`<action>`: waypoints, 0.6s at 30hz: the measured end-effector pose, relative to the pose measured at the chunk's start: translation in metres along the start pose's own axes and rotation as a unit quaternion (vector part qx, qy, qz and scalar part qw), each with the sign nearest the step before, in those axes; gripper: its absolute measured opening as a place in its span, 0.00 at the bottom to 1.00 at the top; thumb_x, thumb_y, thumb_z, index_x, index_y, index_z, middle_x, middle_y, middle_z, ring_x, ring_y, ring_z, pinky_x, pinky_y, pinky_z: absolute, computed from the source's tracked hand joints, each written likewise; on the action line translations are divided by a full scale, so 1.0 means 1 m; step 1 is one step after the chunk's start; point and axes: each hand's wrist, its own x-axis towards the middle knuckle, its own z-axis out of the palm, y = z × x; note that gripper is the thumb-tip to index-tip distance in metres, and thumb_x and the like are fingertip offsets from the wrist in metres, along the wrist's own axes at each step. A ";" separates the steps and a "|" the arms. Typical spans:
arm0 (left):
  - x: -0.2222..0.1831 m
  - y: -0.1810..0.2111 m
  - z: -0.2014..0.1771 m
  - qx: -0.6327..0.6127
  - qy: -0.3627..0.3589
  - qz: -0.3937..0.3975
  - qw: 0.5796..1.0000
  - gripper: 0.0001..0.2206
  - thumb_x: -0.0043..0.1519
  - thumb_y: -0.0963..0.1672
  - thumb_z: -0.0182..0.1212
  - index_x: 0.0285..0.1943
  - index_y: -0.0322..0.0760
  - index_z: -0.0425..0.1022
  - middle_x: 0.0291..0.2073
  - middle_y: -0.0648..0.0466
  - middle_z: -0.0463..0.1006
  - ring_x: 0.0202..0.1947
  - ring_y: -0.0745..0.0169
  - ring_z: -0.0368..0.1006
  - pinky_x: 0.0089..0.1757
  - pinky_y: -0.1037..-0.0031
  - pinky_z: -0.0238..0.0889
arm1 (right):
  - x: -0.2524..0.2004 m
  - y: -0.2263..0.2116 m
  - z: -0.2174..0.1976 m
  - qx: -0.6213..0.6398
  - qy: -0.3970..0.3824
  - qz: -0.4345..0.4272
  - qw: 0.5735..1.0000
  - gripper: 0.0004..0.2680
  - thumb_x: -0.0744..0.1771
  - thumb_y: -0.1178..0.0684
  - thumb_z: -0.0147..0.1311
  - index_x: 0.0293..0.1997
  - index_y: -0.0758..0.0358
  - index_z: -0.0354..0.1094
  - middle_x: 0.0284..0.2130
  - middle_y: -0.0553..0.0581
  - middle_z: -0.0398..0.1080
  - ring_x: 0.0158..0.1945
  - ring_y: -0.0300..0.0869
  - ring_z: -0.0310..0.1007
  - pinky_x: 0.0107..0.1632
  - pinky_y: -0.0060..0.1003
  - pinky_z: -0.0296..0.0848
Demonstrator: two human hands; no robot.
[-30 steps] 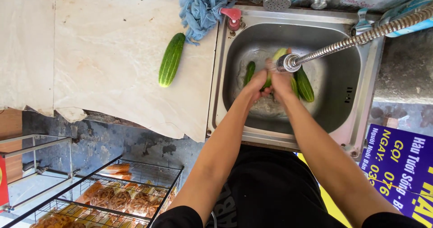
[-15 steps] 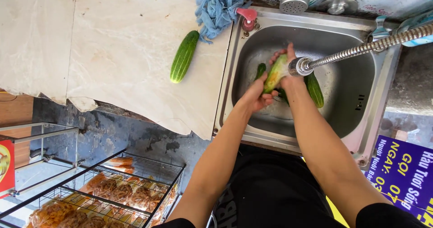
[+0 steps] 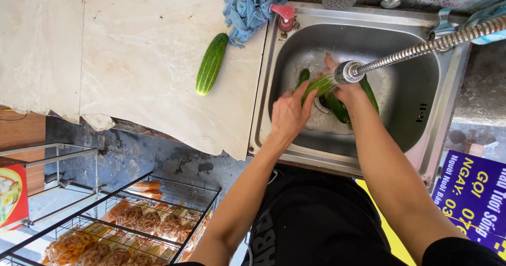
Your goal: Washing and slicing cucumbers at a food station, then cleaning a basket.
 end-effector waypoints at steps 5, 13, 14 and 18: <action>-0.011 -0.006 -0.081 -0.097 0.206 0.054 0.972 0.15 0.66 0.43 0.66 0.62 0.39 0.78 0.38 0.45 0.80 0.34 0.56 0.78 0.37 0.67 0.74 | -0.013 0.030 0.000 -0.347 0.118 -0.069 0.928 0.17 0.69 0.40 0.57 0.51 0.68 0.73 0.37 0.57 0.79 0.38 0.45 0.81 0.41 0.41 0.80; 0.017 -0.112 -0.160 -0.005 0.432 0.011 0.902 0.15 0.68 0.41 0.66 0.63 0.42 0.78 0.47 0.48 0.80 0.42 0.59 0.79 0.40 0.72 0.76 | -0.083 0.034 0.099 -0.733 0.061 -0.058 0.675 0.42 0.60 0.39 0.66 0.78 0.61 0.37 0.45 0.69 0.75 0.46 0.58 0.76 0.50 0.47 0.73; 0.022 -0.123 -0.164 -0.004 0.441 -0.043 0.896 0.14 0.66 0.42 0.67 0.61 0.40 0.79 0.46 0.48 0.81 0.39 0.59 0.79 0.37 0.71 0.73 | -0.077 0.034 0.096 -0.724 0.054 -0.055 0.686 0.43 0.59 0.40 0.66 0.78 0.59 0.35 0.47 0.69 0.75 0.47 0.57 0.76 0.51 0.46 0.73; 0.022 -0.154 -0.146 -0.031 0.386 -0.072 0.919 0.16 0.67 0.42 0.66 0.64 0.38 0.78 0.51 0.49 0.82 0.49 0.60 0.80 0.46 0.72 0.75 | -0.040 0.035 0.039 -0.520 0.024 -0.053 0.852 0.34 0.63 0.45 0.59 0.77 0.52 0.44 0.50 0.59 0.72 0.46 0.47 0.77 0.50 0.42 0.76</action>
